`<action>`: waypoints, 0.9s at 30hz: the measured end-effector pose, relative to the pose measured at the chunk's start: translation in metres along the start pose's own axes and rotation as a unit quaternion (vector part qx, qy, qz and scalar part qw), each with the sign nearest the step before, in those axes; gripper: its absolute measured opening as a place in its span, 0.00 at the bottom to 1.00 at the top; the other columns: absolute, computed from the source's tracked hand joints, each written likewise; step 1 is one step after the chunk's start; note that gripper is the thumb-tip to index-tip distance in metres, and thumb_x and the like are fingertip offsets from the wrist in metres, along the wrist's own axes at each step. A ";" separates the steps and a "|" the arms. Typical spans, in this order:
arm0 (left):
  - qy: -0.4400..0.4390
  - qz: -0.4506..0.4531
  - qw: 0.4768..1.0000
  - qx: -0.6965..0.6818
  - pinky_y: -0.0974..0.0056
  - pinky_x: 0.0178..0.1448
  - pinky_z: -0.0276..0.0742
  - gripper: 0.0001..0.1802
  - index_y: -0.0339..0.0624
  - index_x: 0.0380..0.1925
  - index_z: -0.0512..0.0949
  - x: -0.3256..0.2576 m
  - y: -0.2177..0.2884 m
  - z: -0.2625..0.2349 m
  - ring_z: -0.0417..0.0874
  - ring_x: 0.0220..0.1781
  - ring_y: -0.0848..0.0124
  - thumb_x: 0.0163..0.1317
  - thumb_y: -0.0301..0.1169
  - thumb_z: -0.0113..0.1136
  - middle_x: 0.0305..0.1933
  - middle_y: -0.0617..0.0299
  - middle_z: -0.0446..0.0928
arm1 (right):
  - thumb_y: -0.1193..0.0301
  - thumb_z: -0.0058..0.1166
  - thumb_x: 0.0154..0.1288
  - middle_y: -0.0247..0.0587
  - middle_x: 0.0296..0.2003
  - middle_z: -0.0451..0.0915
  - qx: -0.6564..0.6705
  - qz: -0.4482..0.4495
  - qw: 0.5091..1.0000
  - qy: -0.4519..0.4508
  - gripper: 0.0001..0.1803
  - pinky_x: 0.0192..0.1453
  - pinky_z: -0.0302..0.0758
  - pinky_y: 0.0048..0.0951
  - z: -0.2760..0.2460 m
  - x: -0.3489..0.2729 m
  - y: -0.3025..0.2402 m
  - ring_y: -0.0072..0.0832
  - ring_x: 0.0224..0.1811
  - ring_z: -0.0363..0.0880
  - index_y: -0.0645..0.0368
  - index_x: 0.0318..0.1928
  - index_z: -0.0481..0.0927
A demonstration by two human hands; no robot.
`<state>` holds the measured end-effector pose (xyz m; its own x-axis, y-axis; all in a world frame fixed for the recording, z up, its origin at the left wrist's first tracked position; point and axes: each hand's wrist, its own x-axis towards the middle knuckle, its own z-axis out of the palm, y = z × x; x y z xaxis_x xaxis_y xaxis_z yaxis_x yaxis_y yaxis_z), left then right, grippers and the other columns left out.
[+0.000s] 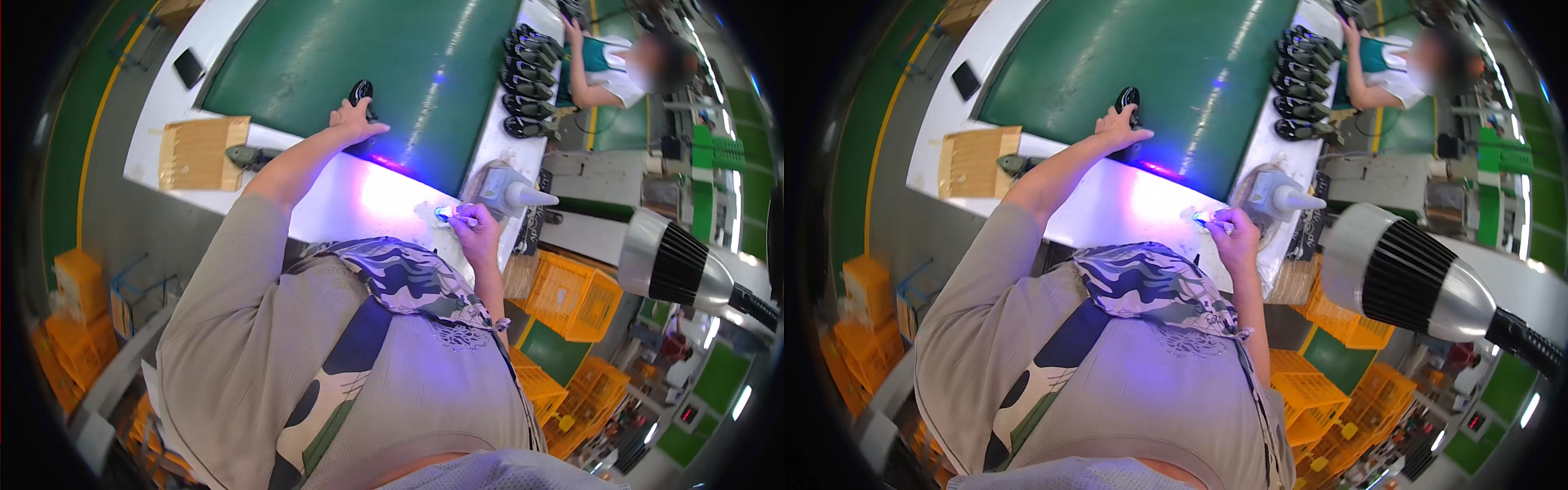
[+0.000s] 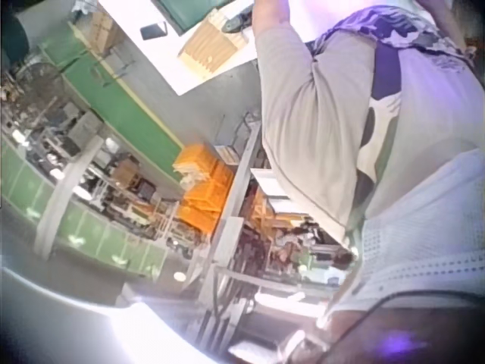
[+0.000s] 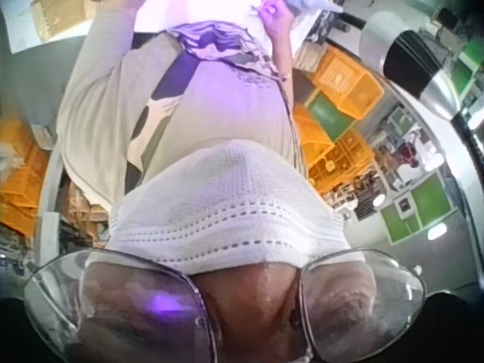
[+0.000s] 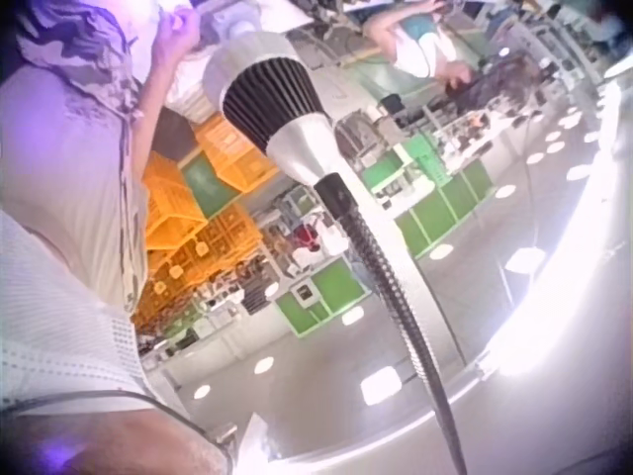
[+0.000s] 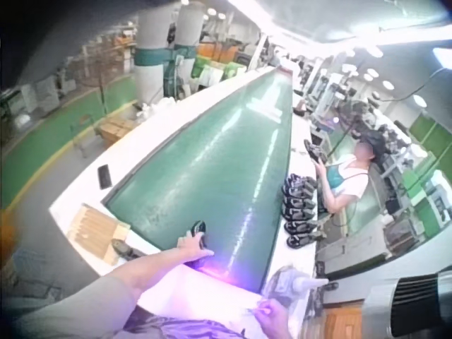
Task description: Inspecting and cleaning footwear components on a production line.
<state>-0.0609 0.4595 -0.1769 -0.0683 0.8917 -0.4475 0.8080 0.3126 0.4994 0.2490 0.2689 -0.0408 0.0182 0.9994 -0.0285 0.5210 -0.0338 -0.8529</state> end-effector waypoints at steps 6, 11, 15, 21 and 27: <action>0.035 0.098 0.995 -0.003 0.49 0.62 0.77 0.48 0.51 0.67 0.61 0.037 -0.020 -0.003 0.77 0.62 0.43 0.42 0.32 0.71 0.67 0.43 0.63 | 0.77 0.70 0.53 0.39 0.30 0.82 -0.045 0.051 0.997 0.022 0.11 0.40 0.76 0.29 -0.020 -0.011 0.011 0.26 0.33 0.80 0.62 0.34 0.78; -0.016 0.021 0.997 0.074 0.54 0.61 0.78 0.47 0.31 0.59 0.68 0.021 -0.017 -0.030 0.84 0.55 0.52 0.42 0.44 0.79 0.51 0.45 0.82 | 0.75 0.70 0.54 0.31 0.25 0.78 0.004 0.115 0.987 0.111 0.12 0.33 0.73 0.24 -0.031 -0.026 0.029 0.16 0.28 0.73 0.61 0.32 0.77; -0.066 -0.038 0.997 0.031 0.56 0.59 0.80 0.31 0.32 0.43 0.83 0.028 -0.020 -0.014 0.85 0.52 0.53 0.43 0.43 0.78 0.48 0.41 0.83 | 0.77 0.69 0.54 0.30 0.26 0.78 0.070 0.140 0.974 0.165 0.10 0.33 0.73 0.24 -0.034 -0.025 0.063 0.17 0.28 0.73 0.61 0.32 0.77; -0.220 -0.069 0.852 -0.471 0.53 0.58 0.82 0.26 0.35 0.50 0.78 0.032 -0.052 -0.026 0.86 0.47 0.57 0.52 0.34 0.73 0.48 0.50 0.83 | 0.76 0.69 0.54 0.31 0.27 0.80 0.244 0.248 0.903 0.252 0.10 0.29 0.71 0.24 -0.069 -0.041 0.107 0.20 0.26 0.76 0.57 0.35 0.79; -0.296 0.078 0.657 -0.689 0.50 0.71 0.70 0.30 0.36 0.60 0.71 -0.070 -0.023 -0.016 0.79 0.61 0.56 0.59 0.34 0.68 0.59 0.51 0.78 | 0.71 0.70 0.52 0.32 0.29 0.82 0.067 0.215 0.929 0.294 0.11 0.31 0.75 0.26 -0.108 -0.036 0.181 0.23 0.28 0.79 0.57 0.34 0.80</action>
<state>-0.0847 0.3953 -0.1452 0.5221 0.7917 -0.3174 -0.5466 0.5962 0.5880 0.4346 0.2269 -0.1380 0.6830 0.7196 -0.1248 0.2484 -0.3896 -0.8868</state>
